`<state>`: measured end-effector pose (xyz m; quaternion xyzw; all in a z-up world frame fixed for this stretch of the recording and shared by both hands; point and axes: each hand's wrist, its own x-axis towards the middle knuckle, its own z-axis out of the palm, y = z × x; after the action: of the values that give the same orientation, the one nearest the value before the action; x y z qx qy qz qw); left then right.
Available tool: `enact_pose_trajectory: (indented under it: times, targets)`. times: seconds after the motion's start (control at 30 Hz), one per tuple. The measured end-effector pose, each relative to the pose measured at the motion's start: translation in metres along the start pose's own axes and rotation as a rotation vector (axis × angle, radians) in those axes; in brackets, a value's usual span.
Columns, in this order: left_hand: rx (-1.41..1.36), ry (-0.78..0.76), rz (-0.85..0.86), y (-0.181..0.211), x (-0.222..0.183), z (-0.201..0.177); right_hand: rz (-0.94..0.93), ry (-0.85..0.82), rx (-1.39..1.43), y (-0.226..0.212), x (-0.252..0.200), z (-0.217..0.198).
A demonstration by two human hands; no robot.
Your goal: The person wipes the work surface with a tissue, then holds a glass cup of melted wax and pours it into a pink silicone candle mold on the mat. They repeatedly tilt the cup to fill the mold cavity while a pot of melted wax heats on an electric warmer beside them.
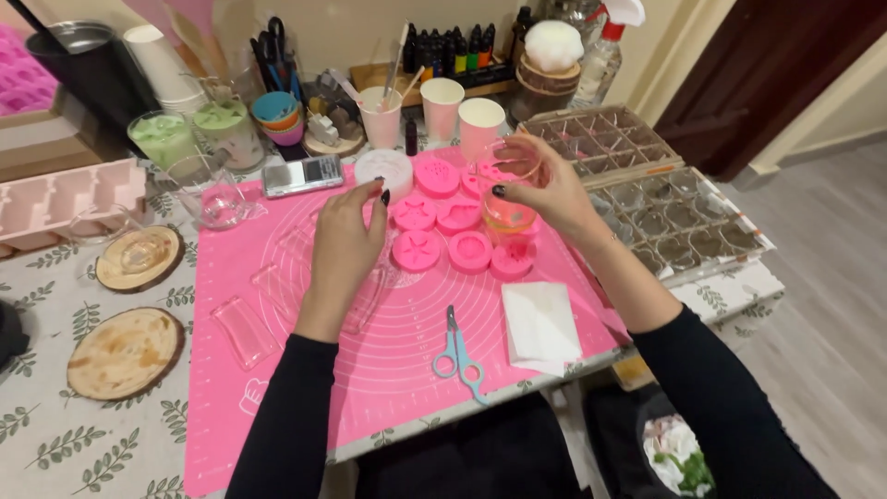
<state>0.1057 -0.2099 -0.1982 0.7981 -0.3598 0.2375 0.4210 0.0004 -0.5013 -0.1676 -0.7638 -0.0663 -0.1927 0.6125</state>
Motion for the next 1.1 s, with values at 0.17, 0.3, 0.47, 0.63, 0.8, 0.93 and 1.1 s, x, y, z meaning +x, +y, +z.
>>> enact_pose_trajectory:
  times: [0.17,0.3,0.47,0.63,0.8,0.93,1.1]
  targets:
    - [0.0,-0.011,0.022,0.003,-0.009,0.009,0.012,0.011,-0.06,-0.006,-0.017,0.003]
    - [0.0,-0.029,0.047,0.003,-0.004,0.014,-0.051,-0.026,-0.035,0.002,-0.016,0.001]
    - [-0.019,-0.057,0.006,0.006,-0.015,0.019,0.0,-0.045,-0.129,-0.013,-0.007,-0.003]
    - [-0.009,-0.085,-0.068,0.012,-0.013,0.021,0.028,-0.146,-0.074,0.001,0.02,-0.007]
    - [-0.026,-0.114,-0.027,0.02,-0.01,0.019,0.01,-0.197,-0.124,0.018,0.029,-0.007]
    - [-0.033,-0.1,-0.055,0.019,-0.012,0.016,0.043,-0.178,-0.124,0.015,0.027,-0.001]
    - [-0.053,-0.076,-0.066,0.013,-0.016,0.016,0.037,-0.157,-0.035,0.006,0.025,0.005]
